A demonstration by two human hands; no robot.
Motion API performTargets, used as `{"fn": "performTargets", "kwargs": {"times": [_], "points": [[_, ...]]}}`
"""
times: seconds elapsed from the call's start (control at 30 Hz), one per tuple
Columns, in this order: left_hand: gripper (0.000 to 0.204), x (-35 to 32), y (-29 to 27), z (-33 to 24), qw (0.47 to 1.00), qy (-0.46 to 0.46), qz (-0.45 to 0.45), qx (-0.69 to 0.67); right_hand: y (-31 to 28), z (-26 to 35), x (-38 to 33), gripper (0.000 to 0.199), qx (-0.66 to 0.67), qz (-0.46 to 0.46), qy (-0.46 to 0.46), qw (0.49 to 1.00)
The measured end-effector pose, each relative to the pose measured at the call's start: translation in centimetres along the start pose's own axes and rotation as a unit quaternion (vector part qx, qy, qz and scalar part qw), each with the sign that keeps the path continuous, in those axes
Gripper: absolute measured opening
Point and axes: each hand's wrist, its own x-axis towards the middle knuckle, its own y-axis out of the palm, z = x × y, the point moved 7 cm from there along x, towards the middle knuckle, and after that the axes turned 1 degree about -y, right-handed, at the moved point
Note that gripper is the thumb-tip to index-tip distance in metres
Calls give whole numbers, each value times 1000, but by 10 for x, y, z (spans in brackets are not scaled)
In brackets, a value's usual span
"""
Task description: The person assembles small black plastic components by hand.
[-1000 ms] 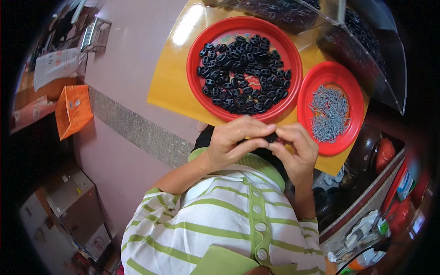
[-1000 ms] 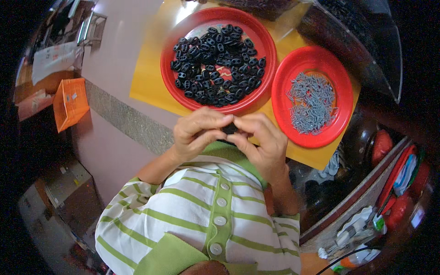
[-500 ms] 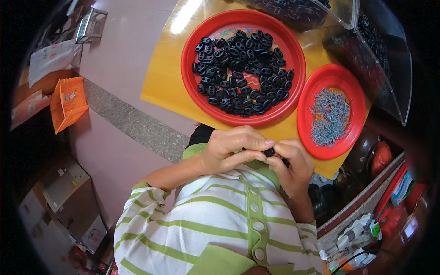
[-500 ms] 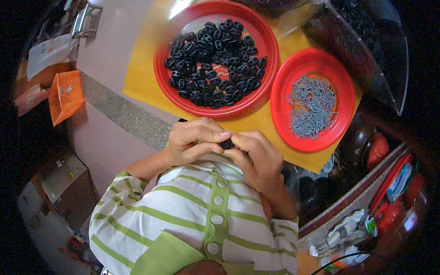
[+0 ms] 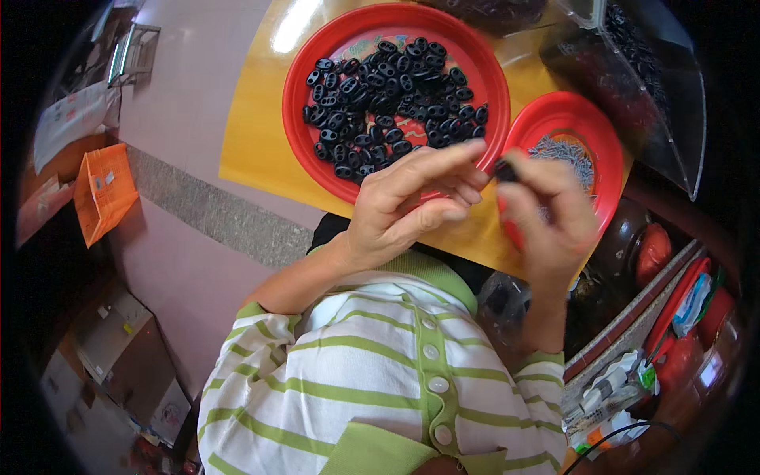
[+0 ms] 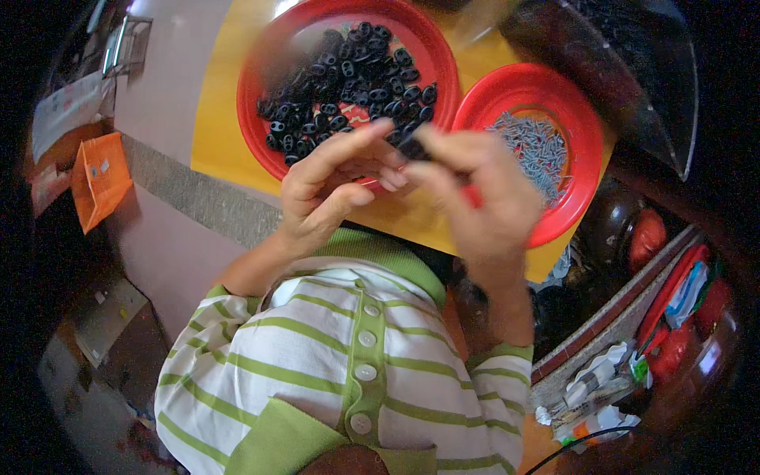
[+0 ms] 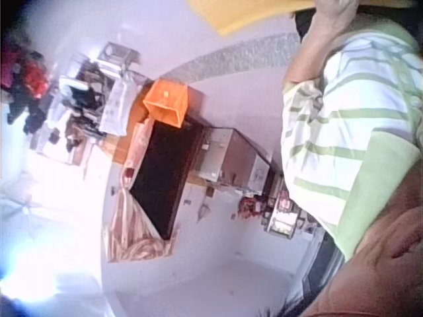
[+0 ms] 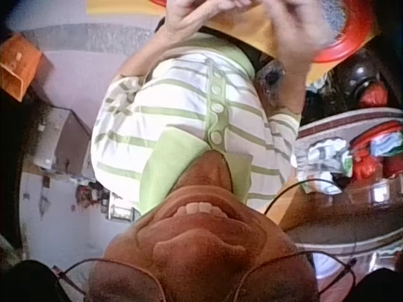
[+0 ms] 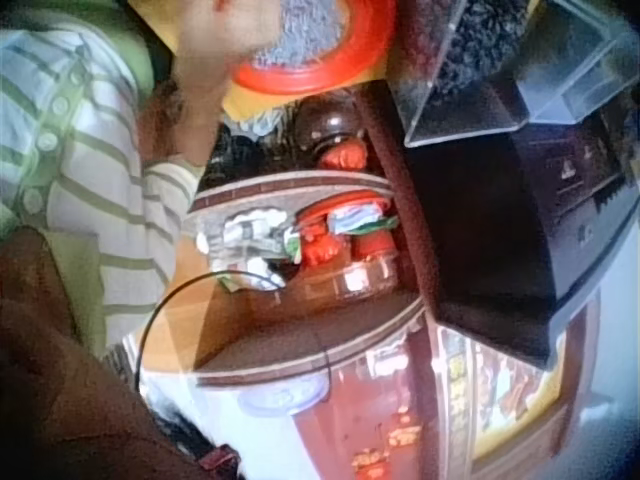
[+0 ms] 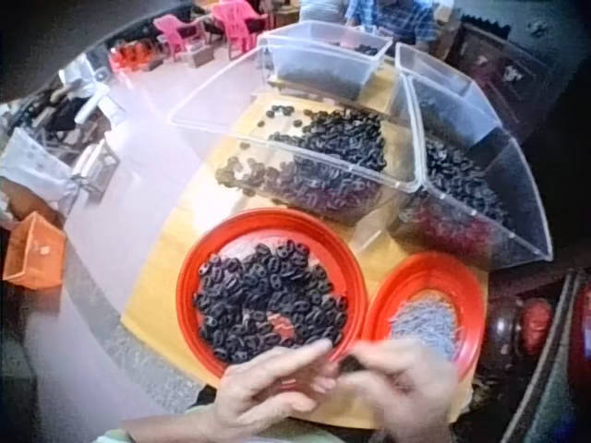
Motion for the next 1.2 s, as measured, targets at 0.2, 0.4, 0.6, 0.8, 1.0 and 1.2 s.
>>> {"fn": "performTargets", "kwargs": {"times": [0.2, 0.4, 0.6, 0.8, 1.0, 1.2], "points": [[39, -11, -14, -6, 992, -16, -62, 106, -116, -9, 66, 21, -125, -277, -35, 952], [28, -26, -13, -5, 983, -58, -97, 146, -150, -41, 109, 36, -246, -263, -59, 931], [27, -26, 2, -4, 988, -69, -67, 120, -143, -43, 52, 31, -109, -245, 17, 963], [32, -17, 19, -65, 958, 83, 17, 276, -150, -1, -13, 26, 62, -257, 68, 962], [14, -40, 59, -242, 714, 372, 26, 592, -195, 102, -90, 18, 94, -225, -41, 969], [23, -231, -121, -403, 656, 34, 154, 738, -251, 68, -206, 19, 142, -199, -12, 970]]}}
